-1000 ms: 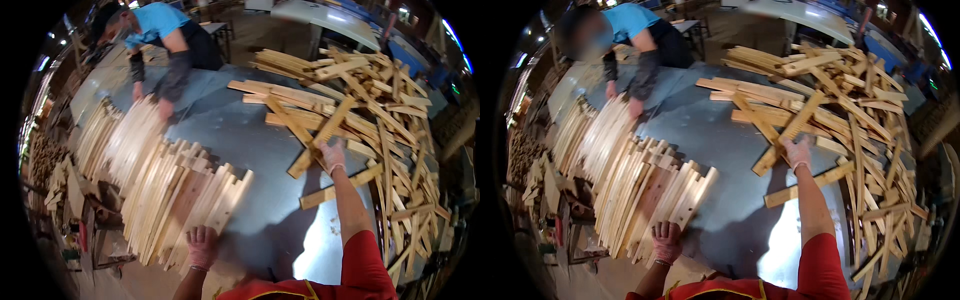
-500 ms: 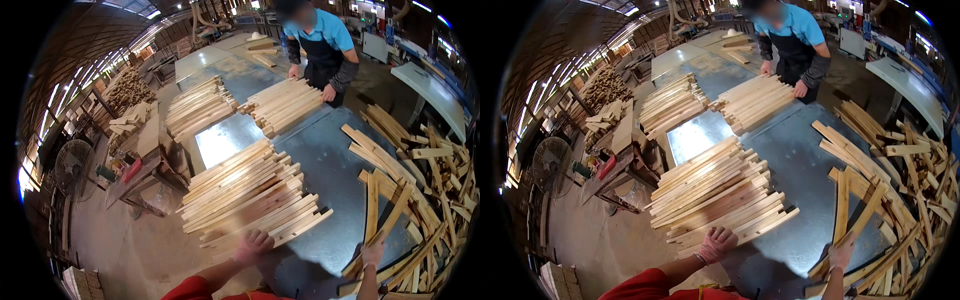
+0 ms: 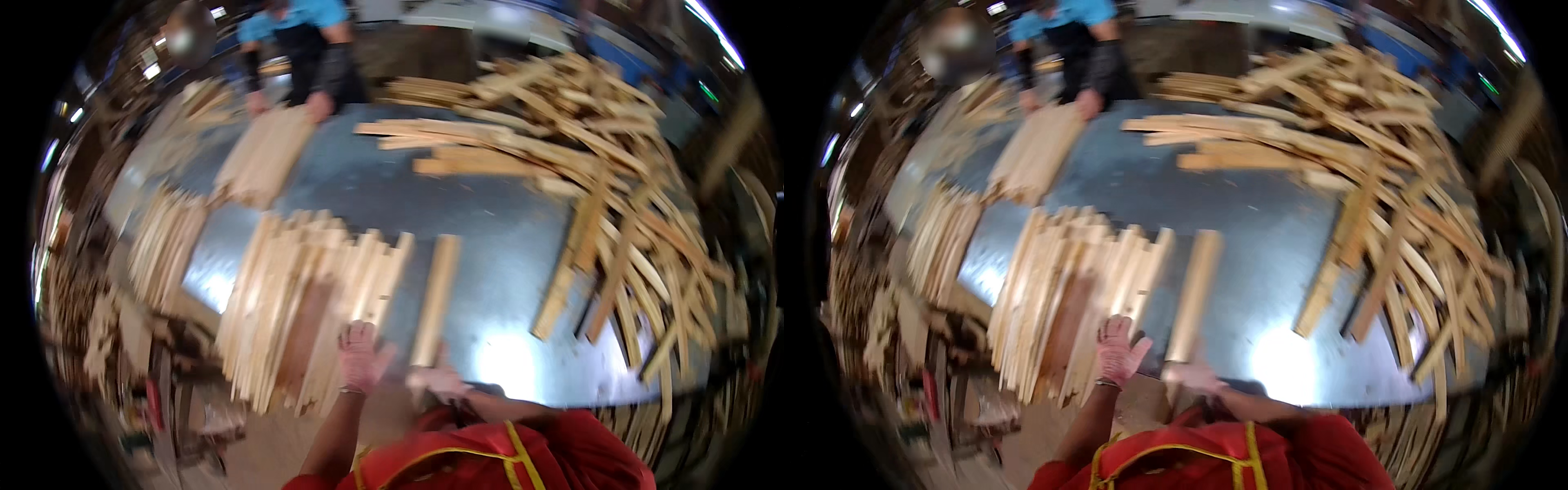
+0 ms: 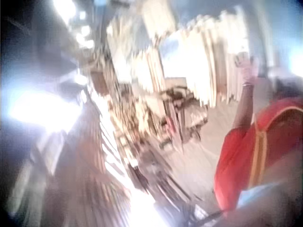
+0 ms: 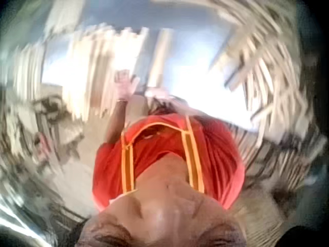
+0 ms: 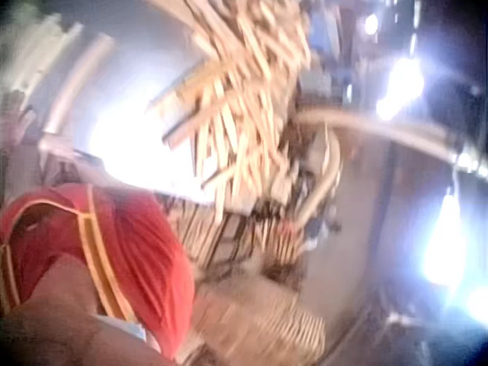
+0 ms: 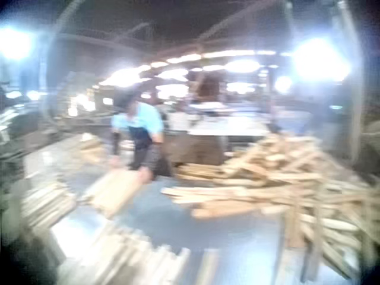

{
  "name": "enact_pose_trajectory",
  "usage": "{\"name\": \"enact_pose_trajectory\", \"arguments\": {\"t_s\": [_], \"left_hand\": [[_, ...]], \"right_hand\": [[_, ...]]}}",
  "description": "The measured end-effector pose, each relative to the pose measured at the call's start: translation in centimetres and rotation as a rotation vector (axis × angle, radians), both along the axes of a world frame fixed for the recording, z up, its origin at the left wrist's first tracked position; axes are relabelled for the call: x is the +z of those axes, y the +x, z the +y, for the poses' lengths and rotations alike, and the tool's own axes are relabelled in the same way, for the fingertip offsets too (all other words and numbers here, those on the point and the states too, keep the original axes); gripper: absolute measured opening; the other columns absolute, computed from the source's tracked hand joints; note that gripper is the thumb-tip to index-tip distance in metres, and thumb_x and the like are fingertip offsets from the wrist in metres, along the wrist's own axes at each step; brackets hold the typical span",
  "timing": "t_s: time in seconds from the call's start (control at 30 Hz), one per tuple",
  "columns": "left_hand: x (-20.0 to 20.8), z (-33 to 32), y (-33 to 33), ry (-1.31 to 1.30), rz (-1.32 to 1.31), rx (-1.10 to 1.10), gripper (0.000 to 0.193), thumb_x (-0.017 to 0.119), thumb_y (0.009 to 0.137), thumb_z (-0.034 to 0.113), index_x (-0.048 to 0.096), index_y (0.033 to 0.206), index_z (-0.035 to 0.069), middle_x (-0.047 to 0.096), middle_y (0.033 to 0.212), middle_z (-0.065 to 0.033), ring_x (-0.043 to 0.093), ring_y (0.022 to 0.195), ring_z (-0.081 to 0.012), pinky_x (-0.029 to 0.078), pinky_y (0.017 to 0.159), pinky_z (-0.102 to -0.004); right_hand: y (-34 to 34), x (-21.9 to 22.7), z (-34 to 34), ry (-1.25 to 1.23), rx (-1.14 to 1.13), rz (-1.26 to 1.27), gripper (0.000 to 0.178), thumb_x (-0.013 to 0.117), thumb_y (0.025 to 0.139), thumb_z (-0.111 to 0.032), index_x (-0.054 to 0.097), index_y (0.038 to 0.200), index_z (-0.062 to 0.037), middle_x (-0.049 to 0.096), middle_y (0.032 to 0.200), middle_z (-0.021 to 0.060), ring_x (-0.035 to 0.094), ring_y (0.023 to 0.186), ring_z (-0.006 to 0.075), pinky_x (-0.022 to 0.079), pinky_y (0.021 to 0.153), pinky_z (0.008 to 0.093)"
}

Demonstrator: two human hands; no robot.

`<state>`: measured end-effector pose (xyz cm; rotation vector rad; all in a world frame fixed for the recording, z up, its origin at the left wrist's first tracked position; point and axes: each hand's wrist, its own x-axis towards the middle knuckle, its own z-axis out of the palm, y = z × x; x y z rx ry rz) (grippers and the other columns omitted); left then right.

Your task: The person picks up thin wooden planks from a large pile on a metal table and stacks them into a neat, aligned pile. The person wears pink gloves and a red shirt while performing the repetitive task of sorting and stacking the wood pieces.

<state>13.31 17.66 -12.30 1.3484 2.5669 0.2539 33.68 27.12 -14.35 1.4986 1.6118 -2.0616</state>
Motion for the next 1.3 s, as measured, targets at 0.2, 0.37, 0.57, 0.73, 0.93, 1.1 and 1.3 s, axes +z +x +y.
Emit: {"name": "enact_pose_trajectory", "arguments": {"t_s": [0.2, 0.37, 0.57, 0.73, 0.93, 1.1, 1.3], "left_hand": [[-0.1, 1.2, 2.5, -0.009, 0.245, -0.152, 0.073, 0.074, 0.079, 0.027, 0.05, 0.146, 0.009, 0.048, 0.155, -0.0122, 0.041, 0.147, -0.034, 0.031, 0.122, -0.0537], [-0.9, 0.5, 2.5, 0.061, 0.335, -0.156, 0.078, 0.076, 0.074, 0.021, 0.047, 0.145, 0.009, 0.048, 0.148, -0.0129, 0.045, 0.141, -0.0354, 0.033, 0.12, -0.0557], [-2.6, 2.7, 3.7, -0.051, 0.553, -0.128, 0.09, 0.081, 0.074, 0.026, 0.043, 0.154, 0.011, 0.047, 0.151, -0.0154, 0.044, 0.142, -0.0378, 0.031, 0.122, -0.0582], [-2.2, 5.9, 9.8, 0.126, 0.322, -0.228, 0.082, 0.079, 0.08, 0.034, 0.047, 0.15, 0.007, 0.053, 0.146, -0.0179, 0.05, 0.135, -0.0401, 0.037, 0.115, -0.0607], [2.9, 11.5, 19.6, -0.067, -0.23, -0.282, 0.074, 0.078, 0.084, 0.042, 0.052, 0.144, 0.009, 0.061, 0.121, -0.0137, 0.063, 0.108, -0.0356, 0.053, 0.091, -0.0493], [-0.4, 10.8, 20.2, -0.032, -0.077, -0.267, 0.075, 0.075, 0.087, 0.036, 0.048, 0.152, 0.01, 0.064, 0.116, -0.0154, 0.066, 0.103, -0.0373, 0.054, 0.089, -0.048], [1.1, 4.3, 11.0, 0.079, -0.989, -0.032, 0.063, 0.07, 0.088, 0.025, 0.058, 0.147, 0.005, 0.065, 0.103, -0.0151, 0.066, 0.1, -0.0258, 0.052, 0.088, -0.0425]], "right_hand": [[-2.3, -1.5, 1.5, 0.382, 0.645, 0.306, 0.07, 0.071, 0.085, -0.038, 0.055, 0.145, -0.0054, 0.07, 0.12, 0.0232, 0.068, 0.11, 0.0365, 0.052, 0.099, 0.0439], [11.4, 7.4, 17.5, 1.282, -0.01, -0.356, 0.048, 0.073, 0.081, -0.03, 0.061, 0.121, -0.0057, 0.065, 0.109, 0.0268, 0.067, 0.106, 0.0441, 0.053, 0.095, 0.0529], [17.0, 3.6, 18.4, 0.871, -0.289, -0.472, 0.07, 0.078, 0.081, -0.026, 0.044, 0.14, -0.0094, 0.059, 0.118, 0.0289, 0.062, 0.113, 0.0487, 0.053, 0.098, 0.0552], [16.9, 6.1, 12.9, 0.724, -0.11, -0.093, 0.075, 0.077, 0.081, -0.037, 0.052, 0.145, -0.0076, 0.06, 0.13, 0.0288, 0.06, 0.122, 0.0468, 0.049, 0.109, 0.0512], [27.0, 4.4, 29.0, 1.398, -0.278, -0.624, 0.075, 0.079, 0.085, -0.032, 0.053, 0.146, 0.0033, 0.056, 0.146, 0.0299, 0.052, 0.138, 0.0458, 0.042, 0.118, 0.0499], [34.9, -1.3, 32.3, 1.03, -0.18, -0.91, 0.091, 0.076, 0.089, -0.03, 0.033, 0.165, -0.0096, 0.055, 0.155, 0.0235, 0.057, 0.136, 0.0431, 0.049, 0.111, 0.0511], [27.4, 0.6, 22.7, 0.746, -0.244, -0.089, 0.095, 0.079, 0.083, -0.006, 0.031, 0.165, 0.0027, 0.058, 0.151, 0.0213, 0.06, 0.134, 0.0282, 0.047, 0.113, 0.0342]]}}
